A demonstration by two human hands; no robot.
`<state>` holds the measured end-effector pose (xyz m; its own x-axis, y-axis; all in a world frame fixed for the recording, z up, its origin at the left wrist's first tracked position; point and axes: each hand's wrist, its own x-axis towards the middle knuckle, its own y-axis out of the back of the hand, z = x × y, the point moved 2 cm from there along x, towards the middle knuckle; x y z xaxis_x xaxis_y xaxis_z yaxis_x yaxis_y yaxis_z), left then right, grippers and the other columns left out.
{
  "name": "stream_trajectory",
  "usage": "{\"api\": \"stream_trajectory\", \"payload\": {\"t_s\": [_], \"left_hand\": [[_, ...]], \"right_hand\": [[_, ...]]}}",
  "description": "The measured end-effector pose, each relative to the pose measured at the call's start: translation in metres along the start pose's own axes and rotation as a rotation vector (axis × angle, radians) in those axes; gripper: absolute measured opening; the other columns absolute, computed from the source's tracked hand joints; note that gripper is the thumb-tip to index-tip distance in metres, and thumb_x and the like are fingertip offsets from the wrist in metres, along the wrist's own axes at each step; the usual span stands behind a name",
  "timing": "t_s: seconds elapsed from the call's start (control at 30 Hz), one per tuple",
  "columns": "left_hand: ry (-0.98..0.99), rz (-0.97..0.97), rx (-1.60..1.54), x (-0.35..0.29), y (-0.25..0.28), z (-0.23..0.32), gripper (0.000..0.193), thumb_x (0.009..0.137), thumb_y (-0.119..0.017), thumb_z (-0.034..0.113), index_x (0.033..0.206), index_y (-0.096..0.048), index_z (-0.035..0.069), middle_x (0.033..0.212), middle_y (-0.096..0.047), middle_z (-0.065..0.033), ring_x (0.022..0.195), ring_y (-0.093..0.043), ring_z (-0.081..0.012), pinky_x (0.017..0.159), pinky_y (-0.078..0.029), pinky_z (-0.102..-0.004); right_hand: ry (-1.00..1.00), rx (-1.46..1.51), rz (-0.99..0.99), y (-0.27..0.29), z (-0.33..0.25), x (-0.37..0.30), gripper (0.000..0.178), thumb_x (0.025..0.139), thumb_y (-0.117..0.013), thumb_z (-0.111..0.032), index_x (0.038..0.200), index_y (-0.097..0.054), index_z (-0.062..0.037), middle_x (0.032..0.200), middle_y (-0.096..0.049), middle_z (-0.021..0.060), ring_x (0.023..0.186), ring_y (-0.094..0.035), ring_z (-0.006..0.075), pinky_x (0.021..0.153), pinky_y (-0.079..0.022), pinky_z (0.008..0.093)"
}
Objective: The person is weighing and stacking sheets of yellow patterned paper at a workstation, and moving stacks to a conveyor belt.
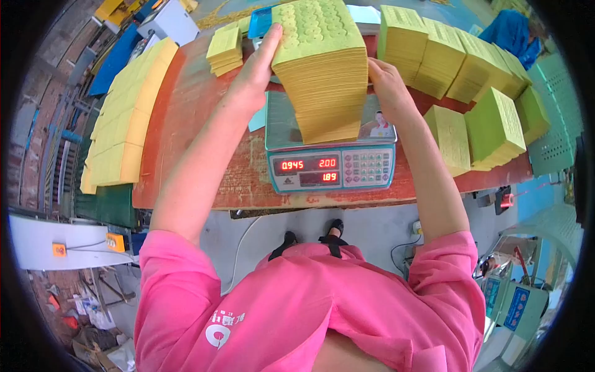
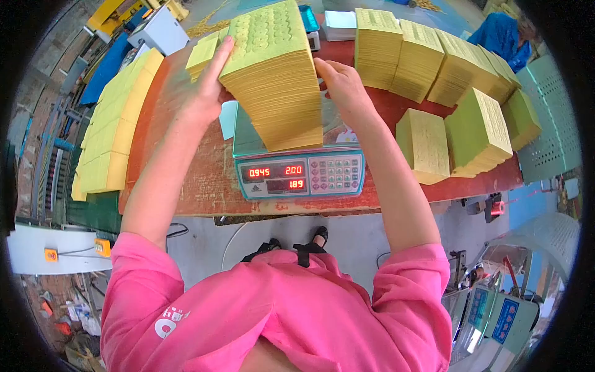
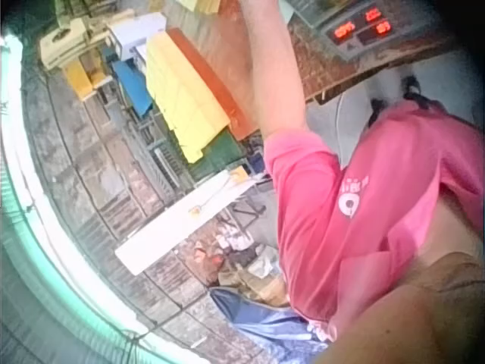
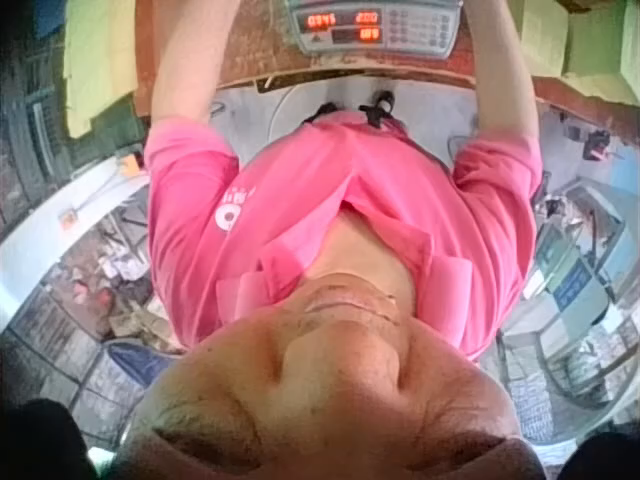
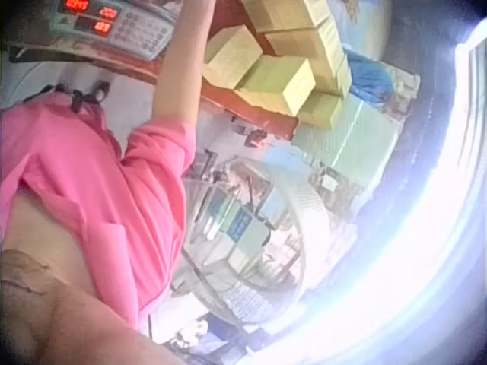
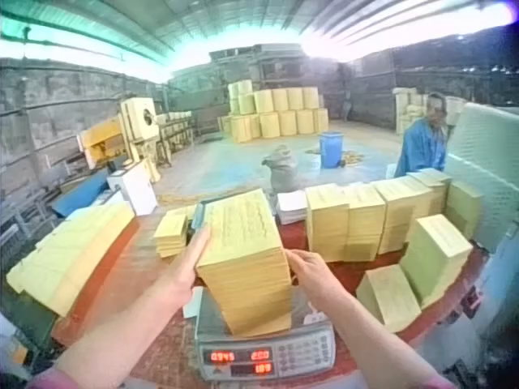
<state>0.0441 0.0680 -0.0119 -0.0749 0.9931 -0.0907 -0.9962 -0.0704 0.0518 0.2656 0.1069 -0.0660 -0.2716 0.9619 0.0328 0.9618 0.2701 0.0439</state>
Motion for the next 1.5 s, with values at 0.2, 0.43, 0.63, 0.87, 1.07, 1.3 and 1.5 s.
{"api": "stream_trajectory", "payload": {"t_s": [0.2, 0.43, 0.63, 0.87, 1.07, 1.3, 1.5], "left_hand": [[-0.108, 0.216, -0.140, 0.023, 0.011, -0.067, 0.074, 0.092, -0.036, 0.071, 0.135, -0.052, 0.012, 0.129, -0.058, -0.0060, 0.115, -0.052, -0.0190, 0.097, -0.039, -0.0452], [-0.113, -0.017, -0.496, 0.016, -0.025, -0.087, 0.056, 0.098, -0.047, 0.048, 0.131, -0.051, 0.003, 0.120, -0.059, -0.0065, 0.106, -0.056, -0.0123, 0.085, -0.048, -0.0267], [-0.014, 0.102, -0.530, 0.010, -0.028, -0.086, 0.058, 0.098, -0.047, 0.048, 0.136, -0.047, 0.004, 0.126, -0.057, -0.0105, 0.108, -0.058, -0.0163, 0.085, -0.049, -0.0313], [-0.072, 0.373, -0.589, -0.063, 0.068, -0.126, 0.069, 0.100, -0.038, 0.053, 0.144, -0.036, 0.000, 0.143, -0.044, -0.0198, 0.124, -0.052, -0.0314, 0.100, -0.044, -0.0433], [0.172, 0.375, -0.603, -0.155, 0.126, -0.208, 0.050, 0.101, -0.043, 0.041, 0.125, -0.052, -0.001, 0.123, -0.060, -0.0185, 0.114, -0.058, -0.0279, 0.097, -0.046, -0.0421], [0.137, 0.239, -0.502, -0.133, 0.102, -0.190, 0.040, 0.101, -0.044, 0.032, 0.119, -0.056, -0.002, 0.115, -0.063, -0.0160, 0.105, -0.061, -0.0241, 0.092, -0.048, -0.0377], [0.043, 0.124, -0.436, -0.118, 0.085, -0.155, 0.038, 0.101, -0.046, 0.030, 0.118, -0.057, -0.003, 0.110, -0.064, -0.0160, 0.101, -0.062, -0.0234, 0.089, -0.049, -0.0359]], "right_hand": [[0.024, 0.265, 0.060, 0.012, 0.041, 0.022, 0.060, 0.097, -0.048, -0.051, 0.137, -0.053, -0.0072, 0.136, -0.054, 0.0072, 0.114, -0.053, 0.0212, 0.097, -0.040, 0.0355], [-0.054, 0.537, 0.147, -0.036, 0.042, 0.036, 0.042, 0.096, -0.056, -0.038, 0.121, -0.062, -0.0039, 0.105, -0.067, 0.0074, 0.092, -0.064, 0.0188, 0.076, -0.053, 0.0344], [-0.181, 0.480, 0.144, -0.025, 0.046, 0.024, 0.061, 0.099, -0.040, -0.055, 0.144, -0.045, -0.0142, 0.138, -0.051, 0.0106, 0.122, -0.051, 0.0231, 0.099, -0.041, 0.0358], [-0.026, 0.534, 0.231, 0.038, 0.051, -0.089, 0.047, 0.103, -0.040, -0.028, 0.135, -0.047, 0.0054, 0.123, -0.060, 0.0163, 0.103, -0.062, 0.0241, 0.092, -0.046, 0.0373], [-0.102, 0.395, 0.252, 0.044, 0.078, -0.191, 0.039, 0.102, -0.041, -0.023, 0.125, -0.056, 0.0041, 0.102, -0.067, 0.0123, 0.088, -0.064, 0.0209, 0.080, -0.051, 0.0344], [-0.199, 0.672, 0.343, 0.004, 0.101, -0.208, 0.030, 0.099, -0.047, -0.016, 0.121, -0.059, 0.0017, 0.097, -0.067, 0.0086, 0.086, -0.062, 0.0177, 0.076, -0.050, 0.0315], [-0.141, 0.637, 0.376, -0.002, 0.089, -0.201, 0.029, 0.099, -0.048, -0.015, 0.121, -0.059, 0.0015, 0.097, -0.067, 0.0085, 0.085, -0.061, 0.0174, 0.077, -0.049, 0.0328]]}}
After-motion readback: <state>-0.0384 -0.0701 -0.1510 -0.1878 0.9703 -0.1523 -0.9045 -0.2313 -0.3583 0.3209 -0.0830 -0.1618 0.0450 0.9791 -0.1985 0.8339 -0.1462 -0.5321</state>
